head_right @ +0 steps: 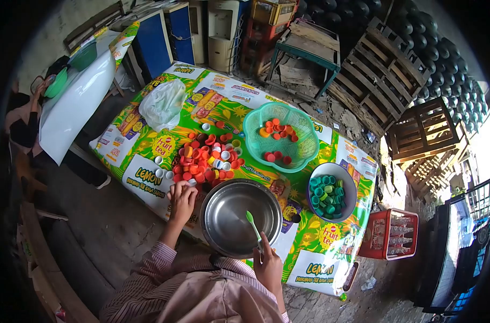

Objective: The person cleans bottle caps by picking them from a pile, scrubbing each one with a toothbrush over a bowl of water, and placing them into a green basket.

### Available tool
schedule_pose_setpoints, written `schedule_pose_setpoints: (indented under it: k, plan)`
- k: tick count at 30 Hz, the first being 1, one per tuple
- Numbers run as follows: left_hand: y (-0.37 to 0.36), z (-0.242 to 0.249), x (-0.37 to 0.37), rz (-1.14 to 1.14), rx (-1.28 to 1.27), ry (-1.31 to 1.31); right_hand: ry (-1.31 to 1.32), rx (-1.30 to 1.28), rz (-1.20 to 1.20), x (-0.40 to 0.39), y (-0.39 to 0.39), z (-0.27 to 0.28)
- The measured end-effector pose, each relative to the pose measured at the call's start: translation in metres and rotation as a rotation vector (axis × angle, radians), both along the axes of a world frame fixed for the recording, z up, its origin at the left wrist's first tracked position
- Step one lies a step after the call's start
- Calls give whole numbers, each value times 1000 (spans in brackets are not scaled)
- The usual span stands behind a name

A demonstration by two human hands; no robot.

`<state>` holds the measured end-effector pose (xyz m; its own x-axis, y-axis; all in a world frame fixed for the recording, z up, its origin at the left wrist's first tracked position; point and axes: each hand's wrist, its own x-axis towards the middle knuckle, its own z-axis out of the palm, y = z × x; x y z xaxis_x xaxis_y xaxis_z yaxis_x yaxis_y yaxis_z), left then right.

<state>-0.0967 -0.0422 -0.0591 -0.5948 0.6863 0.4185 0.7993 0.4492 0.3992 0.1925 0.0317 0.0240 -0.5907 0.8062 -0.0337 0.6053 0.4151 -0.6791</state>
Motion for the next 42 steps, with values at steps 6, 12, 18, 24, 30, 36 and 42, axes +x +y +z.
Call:
schedule_pose_setpoints:
  k: [6,12,18,24,30,36,42]
  plan:
    - [6,-6,0,90,-201,-6,-29,-32,60,12,2,7]
    - [4,-11,9,135,-223,37,-52,-33,94,27,8,8]
    - [1,-5,22,131,360,-88,-26,-33,179,49,17,3]
    - [-13,36,57,-162,1134,-1770,-15,-124,201,58,20,0]
    - [6,56,92,-225,404,-719,38,-110,79,55,18,1]
    - [29,35,96,-402,-263,-343,139,-13,35,52,13,0]
    - [32,14,97,-465,-423,-159,21,-110,-37,58,3,0]
